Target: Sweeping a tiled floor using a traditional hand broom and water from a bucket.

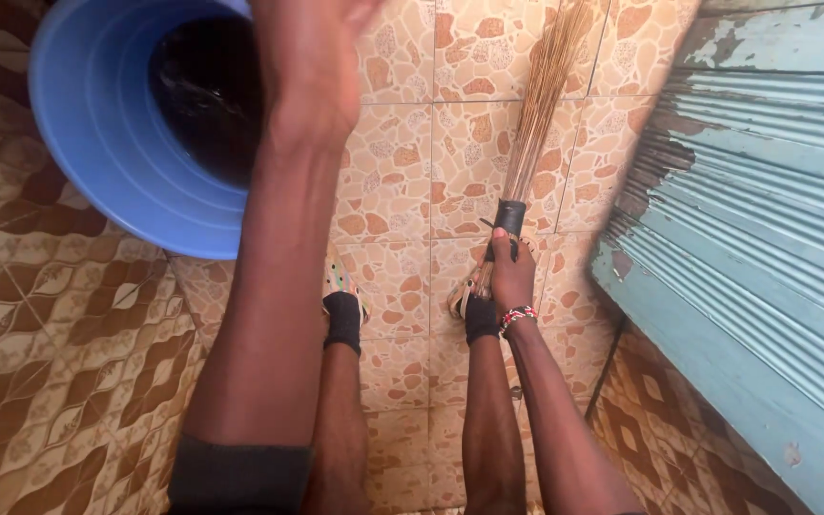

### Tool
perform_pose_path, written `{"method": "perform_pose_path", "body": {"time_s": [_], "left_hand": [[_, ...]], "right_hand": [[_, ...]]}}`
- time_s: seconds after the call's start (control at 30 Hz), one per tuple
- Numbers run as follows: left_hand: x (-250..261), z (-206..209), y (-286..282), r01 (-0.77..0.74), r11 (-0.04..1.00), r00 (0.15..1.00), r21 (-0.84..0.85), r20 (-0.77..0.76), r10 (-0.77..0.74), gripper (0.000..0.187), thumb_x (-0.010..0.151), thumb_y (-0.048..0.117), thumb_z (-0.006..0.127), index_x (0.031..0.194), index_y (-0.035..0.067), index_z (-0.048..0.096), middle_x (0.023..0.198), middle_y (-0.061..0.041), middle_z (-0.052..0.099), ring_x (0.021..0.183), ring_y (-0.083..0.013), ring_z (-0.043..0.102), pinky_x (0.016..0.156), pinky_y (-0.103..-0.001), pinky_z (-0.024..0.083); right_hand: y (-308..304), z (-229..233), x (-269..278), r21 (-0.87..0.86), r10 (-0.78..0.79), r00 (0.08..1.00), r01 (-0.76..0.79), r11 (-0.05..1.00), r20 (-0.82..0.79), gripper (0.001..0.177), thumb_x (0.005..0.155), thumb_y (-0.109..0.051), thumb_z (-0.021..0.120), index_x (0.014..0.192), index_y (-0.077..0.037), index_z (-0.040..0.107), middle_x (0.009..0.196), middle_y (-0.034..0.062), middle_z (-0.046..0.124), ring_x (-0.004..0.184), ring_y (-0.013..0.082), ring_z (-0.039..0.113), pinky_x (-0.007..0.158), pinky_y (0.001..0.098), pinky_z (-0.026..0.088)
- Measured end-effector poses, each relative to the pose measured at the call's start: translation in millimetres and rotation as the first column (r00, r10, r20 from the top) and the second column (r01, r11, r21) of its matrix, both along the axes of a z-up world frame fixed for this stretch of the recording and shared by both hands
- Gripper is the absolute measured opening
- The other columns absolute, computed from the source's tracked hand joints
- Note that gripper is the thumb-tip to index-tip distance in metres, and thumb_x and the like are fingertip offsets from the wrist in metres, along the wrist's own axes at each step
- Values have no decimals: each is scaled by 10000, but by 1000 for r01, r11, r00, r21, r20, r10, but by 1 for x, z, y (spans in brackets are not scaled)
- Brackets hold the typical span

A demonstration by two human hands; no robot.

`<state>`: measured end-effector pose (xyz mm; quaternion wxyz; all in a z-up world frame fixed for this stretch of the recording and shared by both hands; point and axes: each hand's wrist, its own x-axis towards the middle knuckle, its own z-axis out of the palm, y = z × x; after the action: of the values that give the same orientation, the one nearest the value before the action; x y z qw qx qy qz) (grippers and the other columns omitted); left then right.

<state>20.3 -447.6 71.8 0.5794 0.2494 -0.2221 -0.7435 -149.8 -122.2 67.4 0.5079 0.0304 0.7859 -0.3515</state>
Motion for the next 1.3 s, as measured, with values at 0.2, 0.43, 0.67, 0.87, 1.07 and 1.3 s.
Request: {"method": "perform_pose_path", "body": {"time_s": [0.2, 0.43, 0.67, 0.87, 1.07, 1.3], "left_hand": [[105, -56, 39, -491, 724, 764, 484, 638, 92, 248, 1014, 308, 574, 852, 131, 637, 648, 10, 589, 566, -127, 558, 497, -267, 407], [234, -307, 101, -369, 462, 889, 806, 452, -78, 202, 1018, 367, 556, 995, 177, 622, 858, -12, 612, 784, -202, 597, 726, -397, 486], [154, -115, 70, 292, 796, 956, 531, -195, -220, 298, 1081, 262, 585, 853, 79, 645, 833, -92, 677, 837, -268, 677, 732, -347, 507], [-43, 55, 52, 186, 982, 765, 43, 620, -172, 241, 1047, 224, 601, 1143, 26, 698, 1092, -149, 779, 1046, -300, 789, 991, -505, 640], [-55, 27, 49, 640, 748, -118, -174, 940, 319, 617, 853, 132, 702, 1427, -46, 562, 1488, -330, 481, 1459, -435, 292, 1179, -685, 142], [43, -14, 67, 807, 581, -308, -101, 768, 562, 206, 907, 87, 695, 1072, -35, 678, 1543, -309, 545, 1598, -449, 271, 1228, -741, -2]], "right_hand": [[-3, -8, 16, -48, -89, 995, 91, 995, 45, 421, 993, -472, 611, 945, -61, 532, 682, 60, 590, 463, 153, 597, 387, 335, 523], [11, 13, 19, -66, -107, 990, 113, 991, 90, 379, 994, -443, 607, 971, -72, 532, 681, 65, 602, 467, 155, 602, 385, 334, 512], [43, 20, 12, 7, -66, 994, 65, 998, 87, 364, 995, -424, 618, 1027, -68, 549, 690, 69, 626, 469, 149, 610, 393, 323, 516], [35, 17, 20, -17, -49, 996, 50, 999, 71, 370, 996, -423, 616, 1037, -59, 563, 688, 71, 630, 462, 151, 615, 390, 311, 514], [-18, 17, 43, -18, 65, 995, -67, 998, -75, 439, 987, -484, 594, 1038, -48, 574, 691, 86, 629, 488, 171, 625, 410, 332, 489], [-73, -66, 29, 276, 775, 503, -738, 616, -384, 648, 968, -584, 552, 1226, 3, 462, 867, 279, 696, 794, 494, 690, 684, 591, 533]]}}
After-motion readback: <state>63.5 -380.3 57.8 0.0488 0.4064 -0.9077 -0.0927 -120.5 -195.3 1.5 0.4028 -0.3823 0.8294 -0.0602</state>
